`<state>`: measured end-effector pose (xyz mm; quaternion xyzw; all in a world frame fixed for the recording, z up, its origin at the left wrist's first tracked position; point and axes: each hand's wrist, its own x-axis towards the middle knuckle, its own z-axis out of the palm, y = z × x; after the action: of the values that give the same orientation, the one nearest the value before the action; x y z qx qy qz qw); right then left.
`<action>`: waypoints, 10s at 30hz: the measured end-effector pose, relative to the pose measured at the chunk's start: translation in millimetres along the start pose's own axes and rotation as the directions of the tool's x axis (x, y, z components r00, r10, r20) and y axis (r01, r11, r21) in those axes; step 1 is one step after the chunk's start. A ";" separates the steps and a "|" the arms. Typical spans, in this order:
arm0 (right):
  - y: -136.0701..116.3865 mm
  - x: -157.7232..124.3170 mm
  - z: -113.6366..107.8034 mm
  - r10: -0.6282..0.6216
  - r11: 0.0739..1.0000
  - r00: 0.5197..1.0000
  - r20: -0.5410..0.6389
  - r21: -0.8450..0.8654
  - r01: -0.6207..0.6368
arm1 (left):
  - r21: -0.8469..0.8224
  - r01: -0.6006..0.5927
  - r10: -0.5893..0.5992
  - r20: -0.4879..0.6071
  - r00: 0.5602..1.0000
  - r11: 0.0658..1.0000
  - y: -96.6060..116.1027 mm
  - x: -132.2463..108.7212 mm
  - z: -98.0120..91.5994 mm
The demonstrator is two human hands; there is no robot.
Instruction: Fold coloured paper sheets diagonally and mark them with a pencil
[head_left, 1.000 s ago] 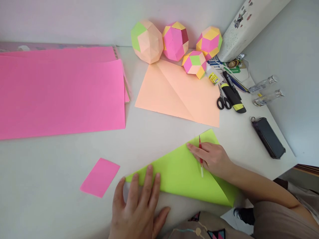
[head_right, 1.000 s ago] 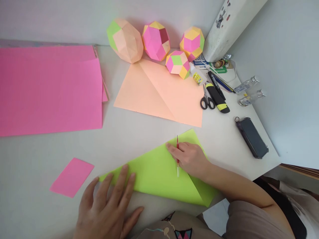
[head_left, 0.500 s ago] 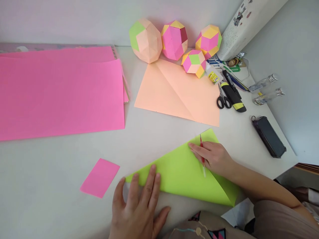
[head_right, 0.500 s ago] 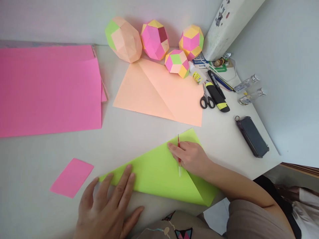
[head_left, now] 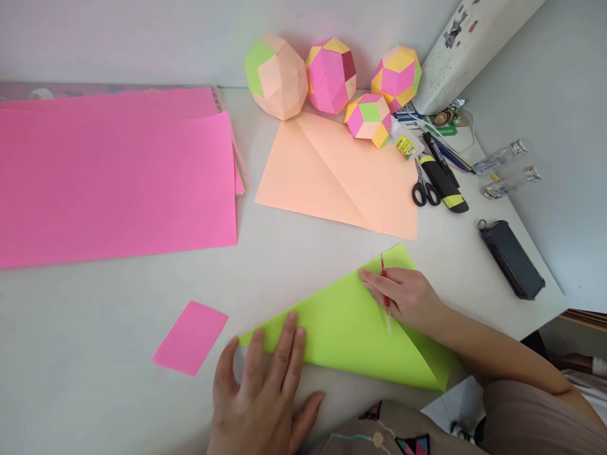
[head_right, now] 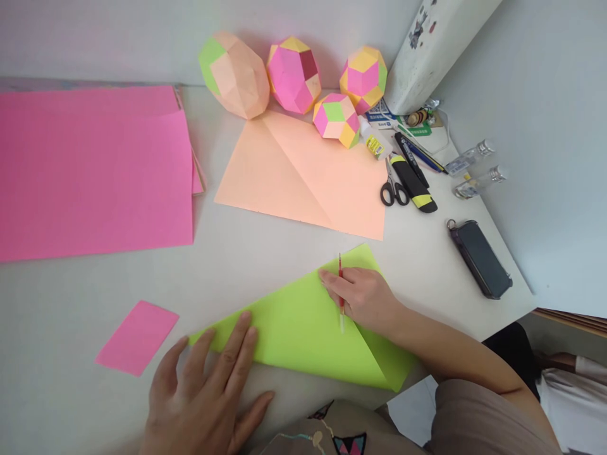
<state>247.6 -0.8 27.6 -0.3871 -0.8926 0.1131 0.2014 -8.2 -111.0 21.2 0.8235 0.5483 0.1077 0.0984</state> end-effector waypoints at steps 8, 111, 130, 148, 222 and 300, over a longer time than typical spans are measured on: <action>-1.1 3.9 -3.8 0.172 0.950 0.985 -0.001 0.265 -0.166 | -0.001 0.008 -0.008 0.004 1.000 1.000 0.6 0.0 -0.5; -8.4 -2.3 6.9 0.173 0.984 0.957 0.232 -0.006 -0.176 | 0.221 -0.469 0.470 0.050 0.881 0.855 46.7 -1.2 4.6; -16.1 -0.5 0.2 0.228 0.973 0.934 0.273 -0.047 -0.224 | 0.214 -0.739 0.723 0.164 0.671 0.638 101.8 10.9 23.4; -13.7 -1.9 1.0 0.210 0.978 0.938 0.276 -0.060 -0.201 | 0.174 -0.783 0.775 0.122 0.619 0.598 120.2 15.9 31.1; -96.0 53.7 34.0 -0.092 0.967 0.943 0.320 -0.197 0.161 | 0.369 0.043 -0.103 0.143 0.984 0.929 -20.0 -2.4 -35.3; -32.7 -39.6 10.1 -0.161 0.986 0.967 0.199 0.070 0.149 | 0.372 -0.300 0.273 0.122 0.954 0.879 33.9 73.2 4.9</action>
<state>246.5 -52.5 19.5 -0.2969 -0.9326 0.1604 0.1278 50.6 -56.5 31.1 0.9017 0.4273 -0.0162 -0.0646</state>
